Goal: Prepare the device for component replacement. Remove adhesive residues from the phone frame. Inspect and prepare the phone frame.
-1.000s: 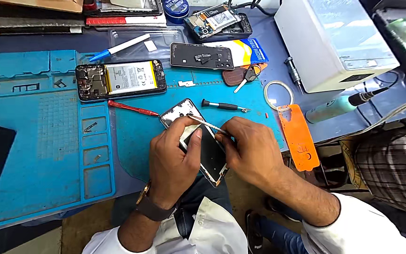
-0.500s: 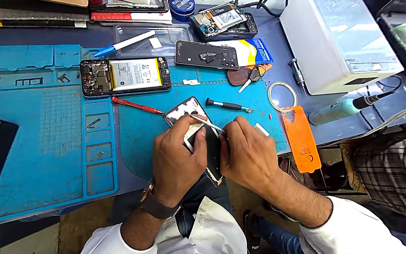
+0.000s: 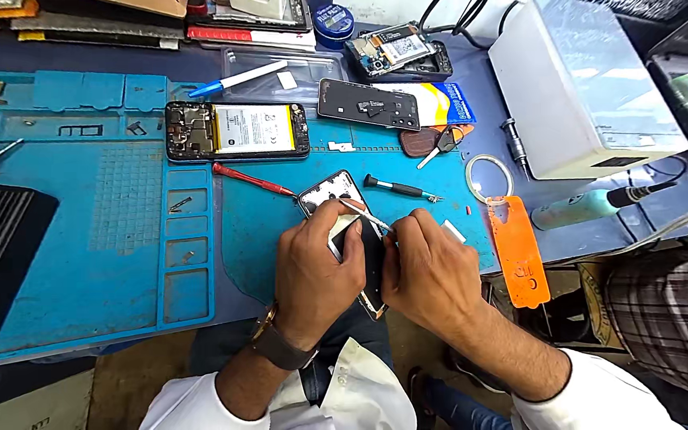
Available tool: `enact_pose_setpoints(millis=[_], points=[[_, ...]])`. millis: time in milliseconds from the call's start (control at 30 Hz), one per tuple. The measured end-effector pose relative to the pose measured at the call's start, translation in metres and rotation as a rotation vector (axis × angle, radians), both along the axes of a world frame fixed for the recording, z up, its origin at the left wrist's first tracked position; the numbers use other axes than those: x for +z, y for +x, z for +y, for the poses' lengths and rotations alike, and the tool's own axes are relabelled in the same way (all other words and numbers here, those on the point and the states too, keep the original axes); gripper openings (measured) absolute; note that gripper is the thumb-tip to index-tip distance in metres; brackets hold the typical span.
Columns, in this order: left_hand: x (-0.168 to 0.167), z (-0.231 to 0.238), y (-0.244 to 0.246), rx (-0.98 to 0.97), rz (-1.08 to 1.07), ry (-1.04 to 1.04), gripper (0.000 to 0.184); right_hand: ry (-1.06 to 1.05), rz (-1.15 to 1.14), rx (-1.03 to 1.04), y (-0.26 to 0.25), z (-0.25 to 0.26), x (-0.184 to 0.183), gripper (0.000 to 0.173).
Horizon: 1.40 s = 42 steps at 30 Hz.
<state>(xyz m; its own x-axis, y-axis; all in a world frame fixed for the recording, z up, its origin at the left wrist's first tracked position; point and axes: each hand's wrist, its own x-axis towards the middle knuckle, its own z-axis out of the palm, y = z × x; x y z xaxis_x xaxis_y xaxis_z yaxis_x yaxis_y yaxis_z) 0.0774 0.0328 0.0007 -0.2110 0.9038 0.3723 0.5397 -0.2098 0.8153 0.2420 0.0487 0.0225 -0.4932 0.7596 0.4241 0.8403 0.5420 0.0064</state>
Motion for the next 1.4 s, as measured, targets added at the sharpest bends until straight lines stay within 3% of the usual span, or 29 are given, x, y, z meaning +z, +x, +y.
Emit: enact_pose_setpoints(millis=[267, 367, 600, 833, 1067, 1267, 1333, 1400], points=[[0.001, 0.001, 0.000, 0.012, 0.003, -0.015, 0.020, -0.054, 0.094, -0.002, 0.000, 0.002, -0.003, 0.012], [0.002, 0.001, 0.001, 0.014, -0.002, -0.018, 0.018, -0.203, 0.198, -0.035, 0.003, 0.005, 0.000, 0.011], [0.004, 0.002, 0.000, 0.010, 0.003, -0.046, 0.021, -0.817, 0.480, -0.166, 0.011, 0.019, 0.019, 0.014], [0.004, 0.002, 0.000, 0.005, -0.008, -0.071, 0.022, -0.973, 0.874, -0.020, 0.018, 0.026, 0.029, 0.018], [0.005, 0.001, -0.006, -0.071, -0.052, -0.080, 0.021, -0.859, 0.861, -0.141, 0.041, 0.029, 0.024, 0.028], [0.006, 0.002, -0.014, -0.191, -0.257, -0.074, 0.022, -0.662, 0.793, -0.199, 0.065, 0.027, 0.019, 0.034], [0.006, 0.003, -0.016, -0.213, -0.318, -0.066, 0.022, -0.589, 0.701, -0.222, 0.072, 0.026, 0.019, 0.030], [0.006, 0.004, -0.016, -0.225, -0.346, -0.069, 0.022, -0.542, 0.639, -0.245, 0.077, 0.024, 0.019, 0.014]])
